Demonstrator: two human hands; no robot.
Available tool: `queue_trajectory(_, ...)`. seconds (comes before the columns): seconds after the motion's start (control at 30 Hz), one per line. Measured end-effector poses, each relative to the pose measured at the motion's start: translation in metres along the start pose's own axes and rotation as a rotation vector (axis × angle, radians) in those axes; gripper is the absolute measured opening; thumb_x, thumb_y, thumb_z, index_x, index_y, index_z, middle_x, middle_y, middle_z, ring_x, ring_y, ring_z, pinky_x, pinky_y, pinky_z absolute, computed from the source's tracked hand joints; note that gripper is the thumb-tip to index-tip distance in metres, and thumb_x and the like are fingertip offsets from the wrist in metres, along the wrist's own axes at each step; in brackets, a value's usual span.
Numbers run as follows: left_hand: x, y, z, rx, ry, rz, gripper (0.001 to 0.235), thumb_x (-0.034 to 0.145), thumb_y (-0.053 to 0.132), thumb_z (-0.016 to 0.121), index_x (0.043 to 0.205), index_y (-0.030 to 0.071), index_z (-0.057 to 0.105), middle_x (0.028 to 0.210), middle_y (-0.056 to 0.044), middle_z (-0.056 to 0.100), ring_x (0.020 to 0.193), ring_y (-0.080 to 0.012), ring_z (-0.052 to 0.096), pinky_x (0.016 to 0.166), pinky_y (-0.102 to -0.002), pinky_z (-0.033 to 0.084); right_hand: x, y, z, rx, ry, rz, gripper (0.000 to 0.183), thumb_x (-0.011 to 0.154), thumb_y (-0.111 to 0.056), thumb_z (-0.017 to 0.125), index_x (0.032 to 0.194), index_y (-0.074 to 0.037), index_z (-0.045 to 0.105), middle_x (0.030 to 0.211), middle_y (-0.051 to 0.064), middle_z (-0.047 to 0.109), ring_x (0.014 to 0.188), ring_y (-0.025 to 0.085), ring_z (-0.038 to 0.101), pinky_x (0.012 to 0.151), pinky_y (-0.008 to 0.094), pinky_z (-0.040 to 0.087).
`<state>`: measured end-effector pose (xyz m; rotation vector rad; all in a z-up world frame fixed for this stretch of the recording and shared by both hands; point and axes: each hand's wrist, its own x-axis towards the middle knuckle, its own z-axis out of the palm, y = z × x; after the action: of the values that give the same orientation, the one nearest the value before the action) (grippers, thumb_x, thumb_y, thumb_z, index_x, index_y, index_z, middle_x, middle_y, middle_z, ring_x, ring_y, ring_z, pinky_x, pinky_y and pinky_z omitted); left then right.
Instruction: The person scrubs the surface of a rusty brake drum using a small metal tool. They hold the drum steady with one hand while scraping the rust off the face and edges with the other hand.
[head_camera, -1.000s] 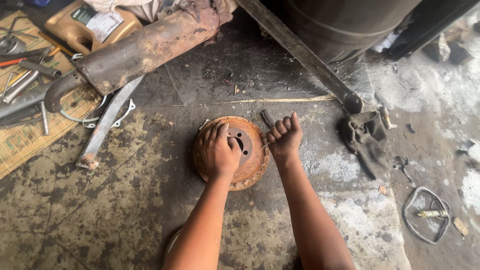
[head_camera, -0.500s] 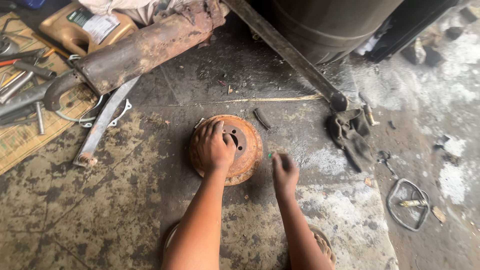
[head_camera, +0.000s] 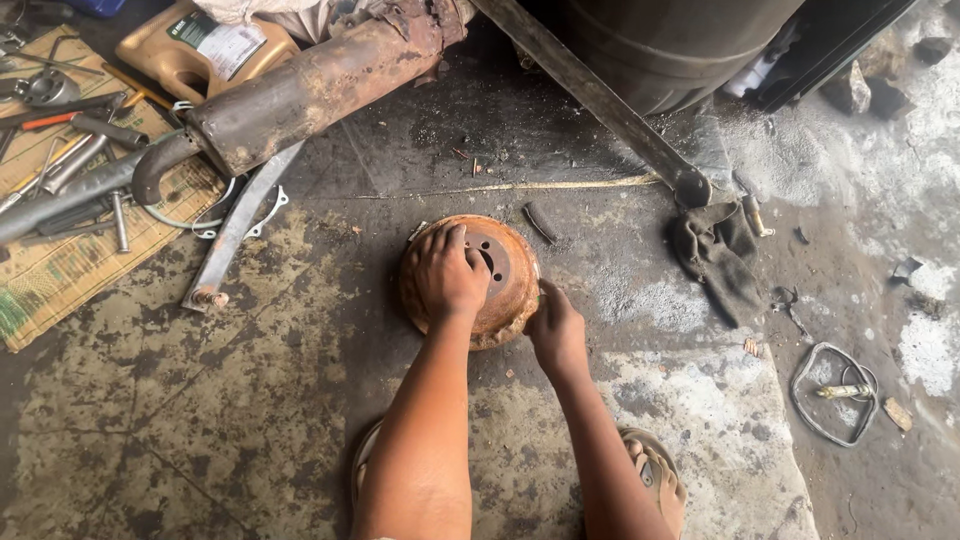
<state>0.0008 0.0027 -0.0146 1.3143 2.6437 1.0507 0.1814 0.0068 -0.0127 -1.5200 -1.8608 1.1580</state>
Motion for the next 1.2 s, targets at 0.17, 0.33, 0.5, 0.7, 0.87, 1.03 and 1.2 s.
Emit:
queue_trajectory(0.17, 0.003, 0.003, -0.002, -0.007, -0.052, -0.040, 0.038, 0.085, 0.018, 0.059, 0.120, 0.010, 0.069, 0.131, -0.011, 0.068, 0.129, -0.0328, 0.057, 0.114, -0.049, 0.037, 0.003, 0.003, 0.014, -0.066, 0.085, -0.356, 0.046, 0.098, -0.004, 0.050, 0.144, -0.005, 0.057, 0.112, 0.029, 0.071, 0.102, 0.041, 0.071, 0.083, 0.045, 0.055)
queue_trajectory(0.33, 0.000, 0.001, 0.002, 0.029, -0.048, -0.033, 0.038, 0.085, 0.017, 0.058, 0.121, 0.010, 0.068, 0.133, -0.010, 0.067, 0.130, -0.0322, 0.056, 0.115, -0.051, 0.035, 0.006, 0.004, 0.005, -0.113, -0.027, -0.231, 0.048, 0.097, -0.007, 0.050, 0.145, -0.013, 0.058, 0.117, 0.027, 0.069, 0.108, 0.040, 0.070, 0.089, 0.045, 0.054)
queue_trajectory(0.5, 0.002, 0.001, 0.004, 0.027, -0.058, -0.039, 0.038, 0.087, 0.017, 0.057, 0.123, 0.010, 0.067, 0.136, -0.009, 0.066, 0.133, -0.0307, 0.055, 0.116, -0.050, 0.035, 0.017, -0.012, -0.014, -0.164, -0.130, -0.045, 0.043, 0.099, -0.016, 0.055, 0.141, -0.021, 0.062, 0.089, 0.024, 0.070, 0.072, 0.028, 0.069, 0.072, 0.040, 0.054)
queue_trajectory(0.7, 0.000, 0.003, 0.003, 0.032, -0.107, -0.067, 0.036, 0.088, 0.018, 0.057, 0.122, 0.010, 0.067, 0.134, -0.009, 0.067, 0.133, -0.0314, 0.056, 0.116, -0.049, 0.038, 0.033, -0.016, -0.024, -0.211, -0.135, -0.133, 0.036, 0.095, -0.015, 0.063, 0.131, -0.017, 0.072, 0.063, 0.019, 0.060, 0.051, 0.020, 0.050, 0.057, 0.037, 0.049)
queue_trajectory(0.87, -0.001, 0.002, 0.002, 0.018, -0.016, -0.002, 0.039, 0.086, 0.017, 0.057, 0.122, 0.008, 0.068, 0.134, -0.011, 0.067, 0.131, -0.0324, 0.055, 0.114, -0.051, 0.037, 0.037, -0.013, -0.019, -0.226, -0.088, -0.121, 0.031, 0.095, -0.013, 0.065, 0.124, -0.014, 0.075, 0.064, 0.020, 0.063, 0.050, 0.022, 0.055, 0.057, 0.038, 0.049)
queue_trajectory(1.03, -0.001, -0.001, 0.004, 0.022, -0.020, -0.012, 0.039, 0.085, 0.016, 0.057, 0.122, 0.008, 0.068, 0.135, -0.011, 0.067, 0.131, -0.0327, 0.055, 0.114, -0.052, 0.036, 0.044, -0.005, -0.016, -0.134, -0.101, -0.226, 0.031, 0.090, -0.006, 0.066, 0.119, -0.008, 0.075, 0.081, 0.016, 0.075, 0.069, 0.023, 0.074, 0.067, 0.035, 0.057)
queue_trajectory(1.2, 0.000, 0.001, 0.002, 0.022, -0.029, -0.016, 0.039, 0.086, 0.017, 0.056, 0.122, 0.008, 0.069, 0.135, -0.011, 0.067, 0.131, -0.0324, 0.056, 0.115, -0.052, 0.036, 0.048, -0.008, -0.022, -0.175, -0.091, -0.410, 0.030, 0.083, -0.005, 0.073, 0.113, -0.003, 0.075, 0.095, 0.019, 0.075, 0.079, 0.027, 0.075, 0.070, 0.036, 0.060)
